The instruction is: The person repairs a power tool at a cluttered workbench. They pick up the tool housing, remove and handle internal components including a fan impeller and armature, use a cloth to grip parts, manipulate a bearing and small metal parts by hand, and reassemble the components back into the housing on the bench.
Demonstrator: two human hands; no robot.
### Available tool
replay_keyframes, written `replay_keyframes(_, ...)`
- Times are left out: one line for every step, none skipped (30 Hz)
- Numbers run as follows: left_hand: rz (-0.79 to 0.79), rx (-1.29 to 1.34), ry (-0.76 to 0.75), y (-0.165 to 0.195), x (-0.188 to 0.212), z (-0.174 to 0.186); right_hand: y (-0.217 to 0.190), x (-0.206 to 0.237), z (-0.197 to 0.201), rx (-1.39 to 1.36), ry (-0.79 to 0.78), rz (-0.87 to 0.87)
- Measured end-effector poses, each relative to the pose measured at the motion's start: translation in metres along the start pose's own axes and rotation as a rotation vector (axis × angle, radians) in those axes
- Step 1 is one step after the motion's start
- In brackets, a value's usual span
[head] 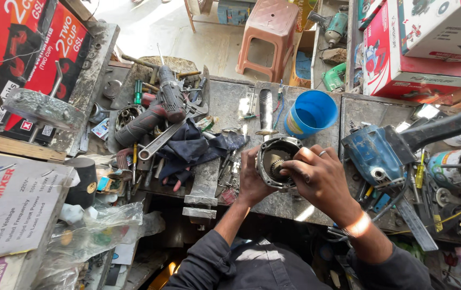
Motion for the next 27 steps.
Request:
replay_keyframes(0.036, 0.017, -0.018, -0.004, 0.002, -0.002, 0.0, 0.0, 0.001, -0.02, 0.006, 0.005)
replay_keyframes(0.071, 0.039, -0.043, -0.008, 0.004, -0.006, 0.001, 0.001, 0.003, -0.037, 0.013, 0.001)
replay_keyframes(0.093, 0.069, -0.051, -0.01, 0.005, -0.008, 0.001, 0.002, 0.004, -0.047, 0.013, 0.002)
replay_keyframes(0.113, 0.1, -0.059, -0.013, 0.006, -0.01, 0.002, 0.003, 0.006, -0.055, 0.015, 0.002)
replay_keyframes(0.132, 0.132, -0.071, -0.015, 0.006, -0.012, 0.003, 0.004, 0.007, -0.062, 0.019, -0.002)
replay_keyframes(0.149, 0.133, -0.086, -0.016, 0.006, -0.015, 0.005, 0.005, 0.009, -0.072, 0.017, -0.017)
replay_keyframes(0.163, 0.133, -0.098, -0.017, 0.006, -0.017, 0.007, 0.005, 0.01, -0.08, 0.017, -0.028)
replay_keyframes(0.168, 0.128, -0.106, -0.018, 0.003, -0.019, 0.01, 0.005, 0.012, -0.089, 0.025, -0.033)
replay_keyframes(0.164, 0.108, -0.115, -0.017, 0.001, -0.022, 0.014, 0.006, 0.013, -0.099, 0.026, -0.044)
replay_keyframes(0.162, 0.087, -0.122, -0.016, -0.001, -0.024, 0.019, 0.008, 0.015, -0.109, 0.025, -0.054)
replay_keyframes(0.163, 0.066, -0.131, -0.014, -0.003, -0.026, 0.024, 0.011, 0.017, -0.122, 0.022, -0.065)
replay_keyframes(0.13, 0.045, -0.158, -0.01, -0.006, -0.029, 0.031, 0.017, 0.025, -0.166, 0.08, -0.099)
replay_keyframes(0.098, 0.022, -0.182, -0.007, -0.01, -0.032, 0.039, 0.025, 0.032, -0.21, 0.138, -0.128)
replay_keyframes(0.059, -0.003, -0.203, -0.004, -0.015, -0.035, 0.049, 0.033, 0.038, -0.254, 0.202, -0.153)
replay_keyframes(0.043, -0.032, -0.214, -0.003, -0.02, -0.037, 0.064, 0.042, 0.041, -0.32, 0.225, -0.242)
replay_keyframes(0.031, -0.062, -0.226, -0.003, -0.024, -0.039, 0.08, 0.054, 0.043, -0.388, 0.243, -0.333)
replay_keyframes(0.018, -0.092, -0.238, -0.002, -0.029, -0.041, 0.096, 0.067, 0.042, -0.456, 0.262, -0.425)
replay_keyframes(0.035, -0.093, -0.243, -0.004, -0.034, -0.042, 0.11, 0.078, 0.043, -0.486, 0.297, -0.473)
replay_keyframes(0.051, -0.094, -0.248, -0.006, -0.039, -0.044, 0.123, 0.088, 0.041, -0.516, 0.332, -0.521)
replay_keyframes(0.068, -0.093, -0.255, -0.007, -0.044, -0.045, 0.136, 0.097, 0.037, -0.544, 0.367, -0.571)
replay_keyframes(0.092, -0.115, -0.27, -0.009, -0.048, -0.048, 0.148, 0.103, 0.031, -0.546, 0.365, -0.612)
replay_keyframes(0.117, -0.136, -0.284, -0.011, -0.053, -0.05, 0.159, 0.107, 0.023, -0.548, 0.362, -0.651)
replay_keyframes(0.137, -0.159, -0.298, -0.014, -0.059, -0.052, 0.17, 0.109, 0.016, -0.55, 0.363, -0.689)
replay_keyframes(0.082, -0.152, -0.277, -0.011, -0.069, -0.051, 0.179, 0.108, 0.008, -0.539, 0.339, -0.714)
replay_keyframes(0.031, -0.145, -0.256, -0.007, -0.077, -0.05, 0.187, 0.105, -0.001, -0.528, 0.31, -0.74)
replay_keyframes(-0.019, -0.139, -0.235, -0.004, -0.085, -0.048, 0.194, 0.102, -0.01, -0.518, 0.281, -0.765)
replay_keyframes(-0.025, -0.164, -0.232, -0.005, -0.093, -0.047, 0.197, 0.096, -0.016, -0.508, 0.272, -0.735)
Point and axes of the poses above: each hand's wrist, its own x-axis away from the middle knuckle, its own z-axis out of the back of the hand, y = z × x, the point moved 8 cm from there along -x, towards the middle knuckle, and after that the axes turned 7 degrees about -z, right-handed, at the moved point
